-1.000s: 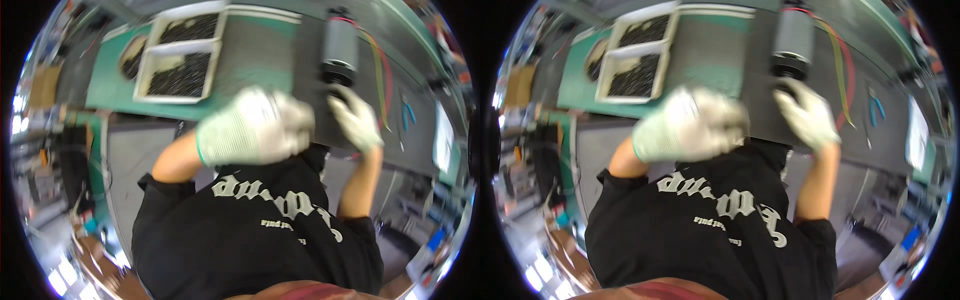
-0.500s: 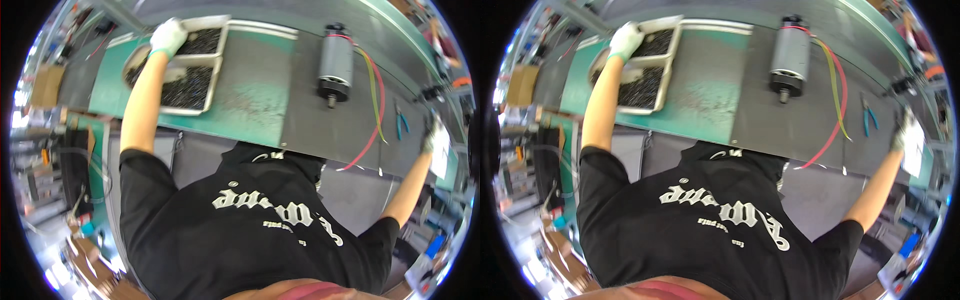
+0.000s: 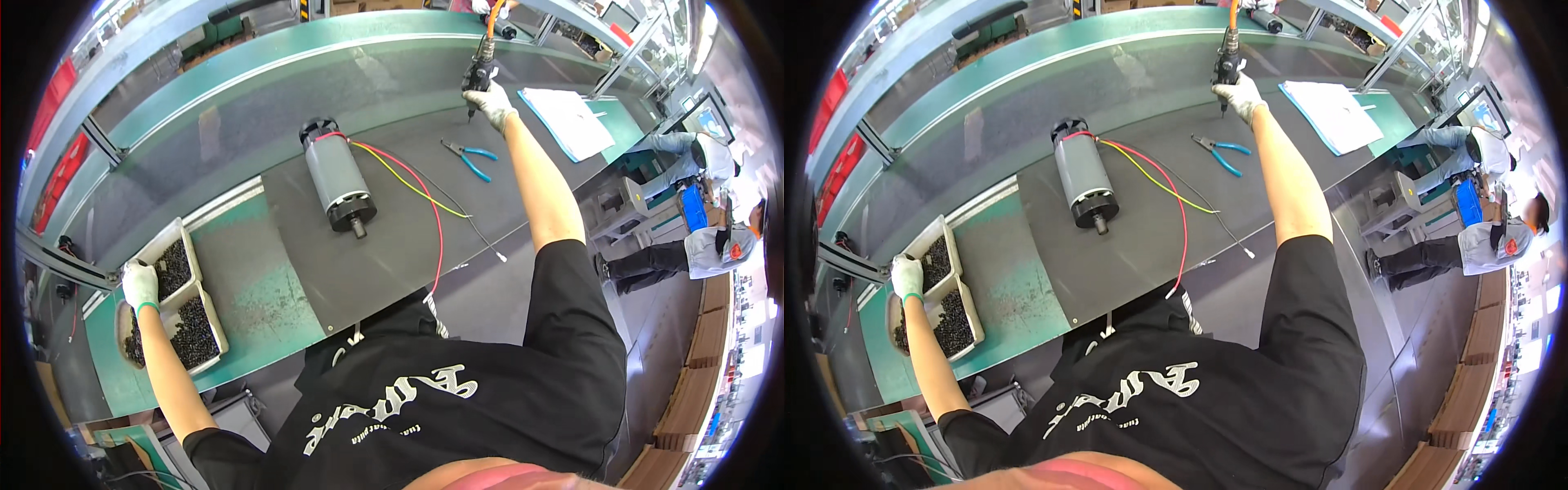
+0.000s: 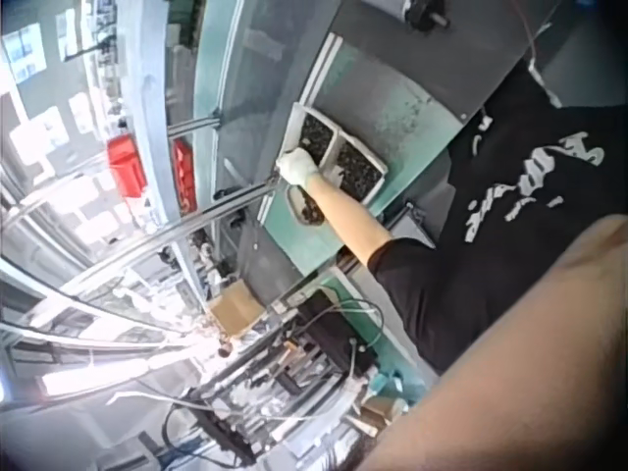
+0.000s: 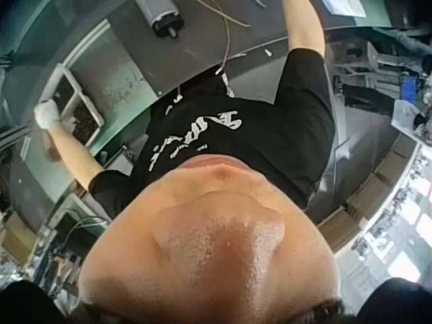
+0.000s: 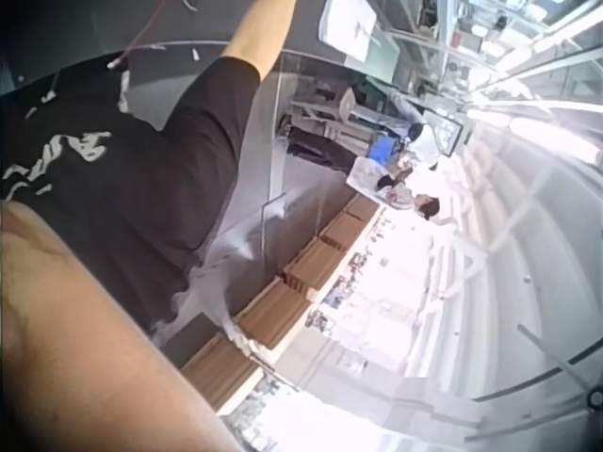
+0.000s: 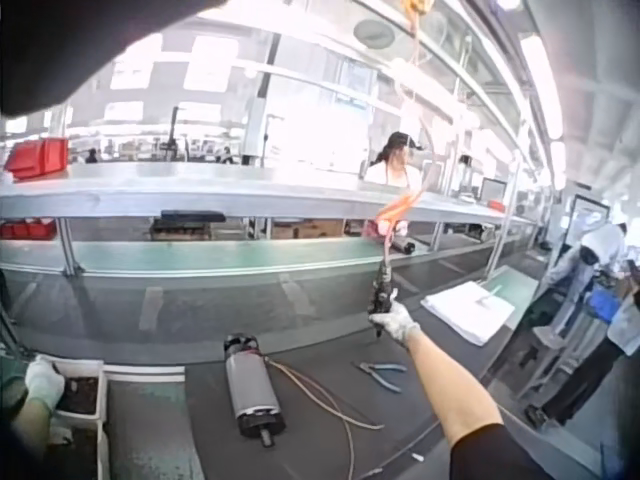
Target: Assembling electric motors and fan units using power tools at a manual station.
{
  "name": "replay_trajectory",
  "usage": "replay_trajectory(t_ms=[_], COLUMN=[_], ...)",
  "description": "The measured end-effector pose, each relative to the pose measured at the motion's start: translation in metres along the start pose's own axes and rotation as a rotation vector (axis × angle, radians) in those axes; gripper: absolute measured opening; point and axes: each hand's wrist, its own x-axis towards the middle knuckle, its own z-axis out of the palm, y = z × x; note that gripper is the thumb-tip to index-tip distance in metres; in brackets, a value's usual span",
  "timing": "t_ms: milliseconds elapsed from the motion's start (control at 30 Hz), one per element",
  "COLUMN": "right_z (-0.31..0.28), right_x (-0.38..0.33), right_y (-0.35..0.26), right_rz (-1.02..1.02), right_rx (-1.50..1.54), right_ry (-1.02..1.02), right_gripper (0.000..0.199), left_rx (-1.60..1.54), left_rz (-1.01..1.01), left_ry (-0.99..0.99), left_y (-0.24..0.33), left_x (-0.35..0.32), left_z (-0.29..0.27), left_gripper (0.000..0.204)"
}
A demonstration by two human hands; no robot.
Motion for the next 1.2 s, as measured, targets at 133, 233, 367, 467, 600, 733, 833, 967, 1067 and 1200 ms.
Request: replay_trajectory(t_ms=[133,233,367,467,600,733,833,967,1067,1200], right_z=[0.007,0.022,0.039,0.062,0.093,0.104,0.111,0.108,0.121,0.126], right_x=[-0.031,-0.075,-0.124,-0.179,-0.229,-0.244,-0.234,-0.241,-0.247,-0.249], right_y=[-0.029,-0.085,-0.120,-0.122,-0.131,-0.137,-0.163,-0.206,-0.207,-0.205], right_rz=[-0.092,-0.204,-0.182,-0.090,0.072,0.086,0.072,0.021,-0.121,-0.185], right_rx=[-0.034,-0.332,-0.096,0.552,0.953,1.263,1.201,1.179,1.223,1.213], right_ry=[0.066,0.183,-0.065,-0.274,-0.442,-0.706,-0.817,-0.615,-0.418,-0.094], right_gripper=[0.036,0.038,0.047,0.059,0.063,0.055,0.052,0.056,0.058,0.054], left_rx=[-0.123,-0.171,-0.081,-0.143,-0.689,-1.457,-1.801,-2.159,-2.366,-2.498], left_rz=[0.001,0.128,0.019,0.188,0.182,-0.024,0.062,0.010,-0.085,-0.033], left_ry=[-0.009,-0.074,-0.274,-0.182,-0.221,-0.271,-0.553,-0.847,-1.091,-1.144], left_y=[0.004,-0.007,-0.017,-0.038,-0.049,0.084,0.181,0.280,0.306,0.323], left_x=[0.005,0.009,0.006,0.012,0.008,-0.116,-0.197,-0.260,-0.283,-0.287], left_z=[0.003,0.013,-0.004,0.012,0.005,-0.104,-0.149,-0.146,-0.156,-0.157], left_gripper=[0.028,0.036,0.050,0.053,0.050,0.043,0.043,0.026,0.029,0.033])
